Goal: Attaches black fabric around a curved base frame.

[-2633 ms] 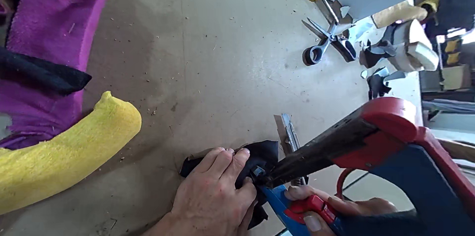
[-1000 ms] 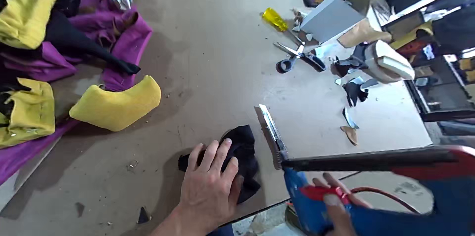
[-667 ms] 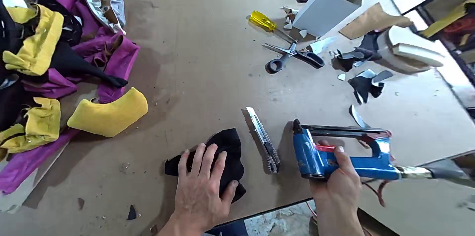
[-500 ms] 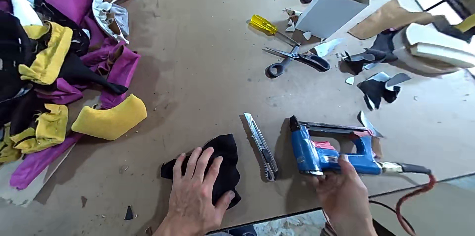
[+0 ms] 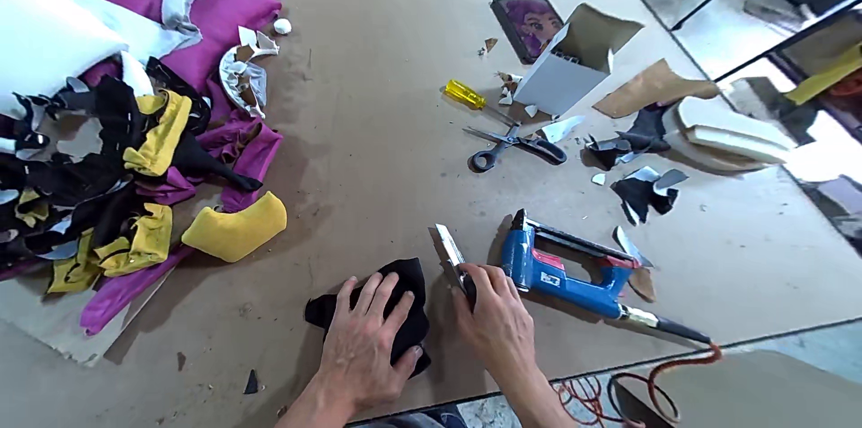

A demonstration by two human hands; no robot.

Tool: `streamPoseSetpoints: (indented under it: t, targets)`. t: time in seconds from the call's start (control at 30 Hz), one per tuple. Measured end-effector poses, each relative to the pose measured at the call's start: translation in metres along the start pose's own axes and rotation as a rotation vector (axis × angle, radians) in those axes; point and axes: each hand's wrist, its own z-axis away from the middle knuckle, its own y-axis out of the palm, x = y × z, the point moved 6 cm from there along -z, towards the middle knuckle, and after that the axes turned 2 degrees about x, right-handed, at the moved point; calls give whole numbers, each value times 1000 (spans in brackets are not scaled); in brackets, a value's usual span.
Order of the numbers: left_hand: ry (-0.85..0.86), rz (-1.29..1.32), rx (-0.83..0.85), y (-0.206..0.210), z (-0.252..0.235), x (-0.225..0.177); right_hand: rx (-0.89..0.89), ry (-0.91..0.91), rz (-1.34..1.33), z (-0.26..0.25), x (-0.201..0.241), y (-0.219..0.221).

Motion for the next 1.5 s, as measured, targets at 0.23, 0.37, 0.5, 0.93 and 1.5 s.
streamPoseSetpoints:
  t: [0.23,0.37,0.5,0.93,1.5]
  targets:
    - [52,61,-77,2,53,3,97,208,23,2,2,-2]
    - [208,107,-75,-12,52,34,356,414,-159,9,0,-12]
    - [117,121,1,-39,43,88,356,389,-455,42,7,-10]
    - [-429,147,-150,-2,4,107,187,-535,-163,8,74,11]
    - [-396,169,-139,-4,-1,109,290,-621,-114,-17,69,17]
